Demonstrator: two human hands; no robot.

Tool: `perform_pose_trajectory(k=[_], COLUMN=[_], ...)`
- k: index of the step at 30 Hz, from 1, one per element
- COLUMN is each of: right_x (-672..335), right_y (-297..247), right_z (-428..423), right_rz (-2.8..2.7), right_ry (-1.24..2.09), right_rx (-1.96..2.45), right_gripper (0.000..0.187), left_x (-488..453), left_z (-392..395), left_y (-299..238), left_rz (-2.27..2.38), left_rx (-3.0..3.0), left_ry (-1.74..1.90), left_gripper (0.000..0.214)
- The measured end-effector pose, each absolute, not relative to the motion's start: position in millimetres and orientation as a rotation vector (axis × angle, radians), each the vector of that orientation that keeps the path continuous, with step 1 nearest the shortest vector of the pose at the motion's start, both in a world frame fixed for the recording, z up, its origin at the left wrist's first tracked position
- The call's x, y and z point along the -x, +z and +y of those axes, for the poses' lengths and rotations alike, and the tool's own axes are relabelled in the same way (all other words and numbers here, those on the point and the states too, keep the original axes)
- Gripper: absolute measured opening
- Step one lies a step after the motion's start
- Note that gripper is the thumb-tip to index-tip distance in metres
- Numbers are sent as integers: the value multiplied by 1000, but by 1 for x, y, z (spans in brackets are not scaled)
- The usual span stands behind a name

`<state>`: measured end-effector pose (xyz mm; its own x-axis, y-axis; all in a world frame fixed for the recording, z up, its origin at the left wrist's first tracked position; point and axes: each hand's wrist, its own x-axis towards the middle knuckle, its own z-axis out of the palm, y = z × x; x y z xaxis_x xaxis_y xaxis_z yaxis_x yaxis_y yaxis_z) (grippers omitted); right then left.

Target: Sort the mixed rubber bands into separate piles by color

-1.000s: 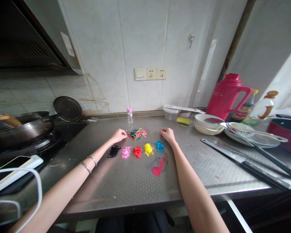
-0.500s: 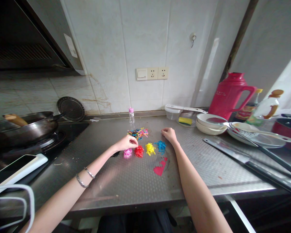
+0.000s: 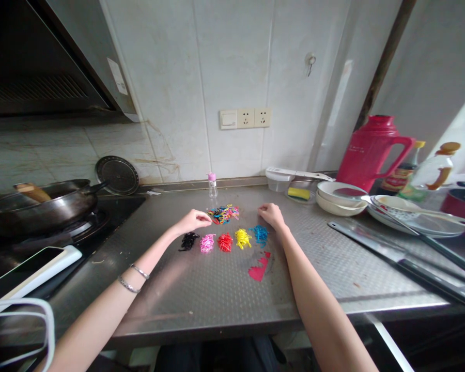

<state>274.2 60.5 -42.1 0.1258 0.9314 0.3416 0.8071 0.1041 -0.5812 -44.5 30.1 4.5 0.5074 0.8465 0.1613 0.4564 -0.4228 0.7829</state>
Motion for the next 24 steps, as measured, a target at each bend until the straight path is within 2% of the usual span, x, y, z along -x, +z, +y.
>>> perform_pose_trajectory(k=[8,16,24], right_x=[-223,-201,-196], right_y=[-24,-32,-32], right_z=[48,45,44], right_rz=[-2038,-2165,-2200], right_ry=[167,158,83], right_rx=[1662,1525,1581], right_gripper=[16,14,14], left_x=[70,76,77], left_z=[40,51,52], left_y=[2,-11,-13], left_rz=[1409,1463,1417], left_rx=[-1849,-1843,-1860], left_ry=[832,837,859], left_gripper=[24,21,20])
